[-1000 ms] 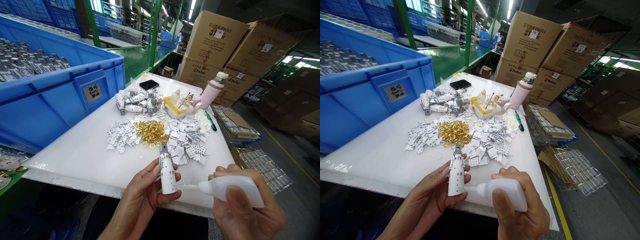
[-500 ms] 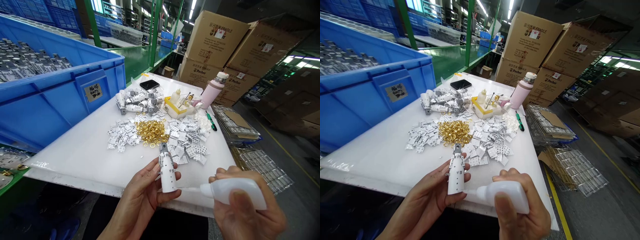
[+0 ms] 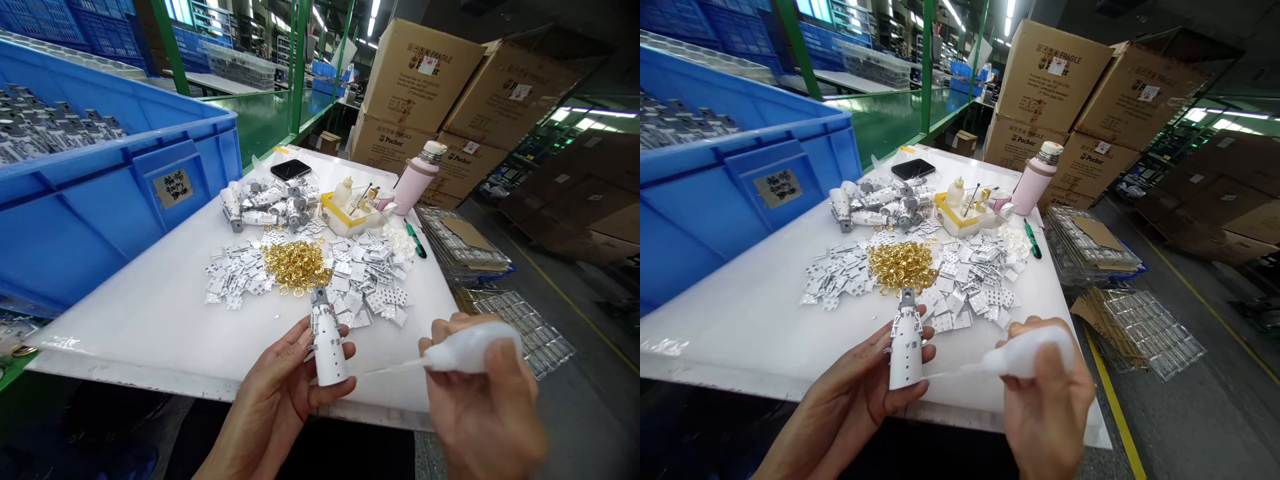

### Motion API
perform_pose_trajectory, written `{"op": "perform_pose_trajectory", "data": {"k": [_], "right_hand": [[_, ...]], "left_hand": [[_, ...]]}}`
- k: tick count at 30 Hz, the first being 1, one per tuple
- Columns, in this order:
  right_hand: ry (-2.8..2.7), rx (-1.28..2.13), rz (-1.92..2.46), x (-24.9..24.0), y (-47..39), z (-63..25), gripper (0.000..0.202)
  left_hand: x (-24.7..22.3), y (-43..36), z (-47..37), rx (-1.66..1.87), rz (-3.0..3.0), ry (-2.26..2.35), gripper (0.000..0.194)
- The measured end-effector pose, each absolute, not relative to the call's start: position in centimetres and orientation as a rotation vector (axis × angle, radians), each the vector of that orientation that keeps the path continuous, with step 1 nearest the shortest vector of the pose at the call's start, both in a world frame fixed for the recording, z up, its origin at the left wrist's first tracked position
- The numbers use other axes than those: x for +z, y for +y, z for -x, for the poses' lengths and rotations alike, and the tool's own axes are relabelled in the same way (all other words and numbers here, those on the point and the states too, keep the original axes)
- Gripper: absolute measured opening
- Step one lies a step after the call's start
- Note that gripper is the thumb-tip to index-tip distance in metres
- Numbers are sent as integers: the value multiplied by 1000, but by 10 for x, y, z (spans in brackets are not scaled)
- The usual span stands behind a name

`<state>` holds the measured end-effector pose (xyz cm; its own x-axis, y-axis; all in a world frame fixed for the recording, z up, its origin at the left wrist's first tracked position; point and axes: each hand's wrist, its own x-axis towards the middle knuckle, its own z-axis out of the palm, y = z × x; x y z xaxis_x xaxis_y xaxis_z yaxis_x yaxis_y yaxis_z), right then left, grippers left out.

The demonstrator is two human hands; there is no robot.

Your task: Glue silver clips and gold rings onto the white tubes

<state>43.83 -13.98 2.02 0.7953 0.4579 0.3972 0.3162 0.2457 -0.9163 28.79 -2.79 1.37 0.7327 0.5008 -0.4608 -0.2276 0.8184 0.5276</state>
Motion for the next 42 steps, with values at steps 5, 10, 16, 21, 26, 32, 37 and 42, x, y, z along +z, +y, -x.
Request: {"op": "perform_pose_trajectory", "data": {"k": [5,10,16,21,26,32,37,42], "right_hand": [[-597,312,1476,9,-153,-504,29],[-687,102,1843,-25,-160,-566,33],[-772,-123,2034,-38,-162,-573,38],[-829,-389,2037,-25,-168,-530,24],[-1147,-44,2118,-23,-153,-509,15],[-1217,148,2116,-21,-152,-518,19],[-1309,268,2067,-5,-169,-515,21],[-1228,247,1831,19,-167,-480,10]], "left_hand": [[19,-26,-289,448,-501,748,30],[23,-22,-289,452,-543,764,30],[21,-17,-283,456,-547,749,27],[19,-15,-284,531,-566,795,30],[19,-18,-286,505,-568,772,28],[23,-20,-284,473,-573,752,32],[27,-18,-283,412,-566,700,24],[25,-23,-283,329,-478,687,21]]}}
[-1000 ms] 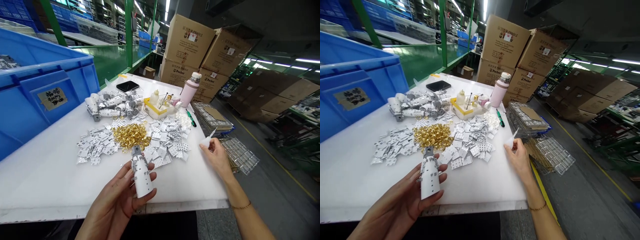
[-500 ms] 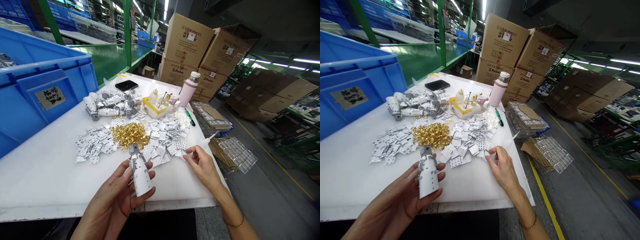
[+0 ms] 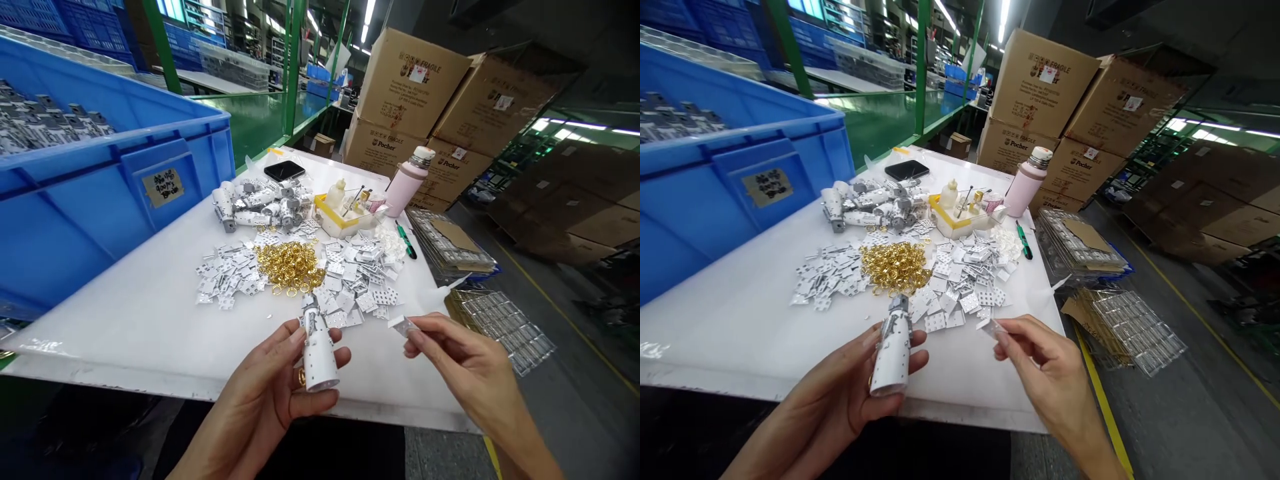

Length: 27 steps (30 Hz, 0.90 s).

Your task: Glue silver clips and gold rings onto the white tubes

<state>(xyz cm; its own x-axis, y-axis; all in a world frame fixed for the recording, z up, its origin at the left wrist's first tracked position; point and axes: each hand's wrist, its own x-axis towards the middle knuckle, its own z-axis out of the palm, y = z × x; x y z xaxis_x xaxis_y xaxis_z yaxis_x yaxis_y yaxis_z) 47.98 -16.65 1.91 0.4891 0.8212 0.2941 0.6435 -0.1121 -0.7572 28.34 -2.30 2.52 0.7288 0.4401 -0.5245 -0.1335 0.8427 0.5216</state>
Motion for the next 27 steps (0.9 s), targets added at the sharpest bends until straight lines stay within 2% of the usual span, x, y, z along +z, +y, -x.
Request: {"op": "perform_pose_trajectory", "data": {"k": [8,18,27], "right_hand": [[-1640,-138,1513,37,-136,-425,30],[-1897,-119,1407,39,-132,-430,33],[-1979,-75,1359,38,-137,-440,32]], "left_hand": [[27,-33,-286,290,-415,594,12],[27,-34,-284,268,-373,618,8],[14,-36,-280,303,-430,570,13]]}}
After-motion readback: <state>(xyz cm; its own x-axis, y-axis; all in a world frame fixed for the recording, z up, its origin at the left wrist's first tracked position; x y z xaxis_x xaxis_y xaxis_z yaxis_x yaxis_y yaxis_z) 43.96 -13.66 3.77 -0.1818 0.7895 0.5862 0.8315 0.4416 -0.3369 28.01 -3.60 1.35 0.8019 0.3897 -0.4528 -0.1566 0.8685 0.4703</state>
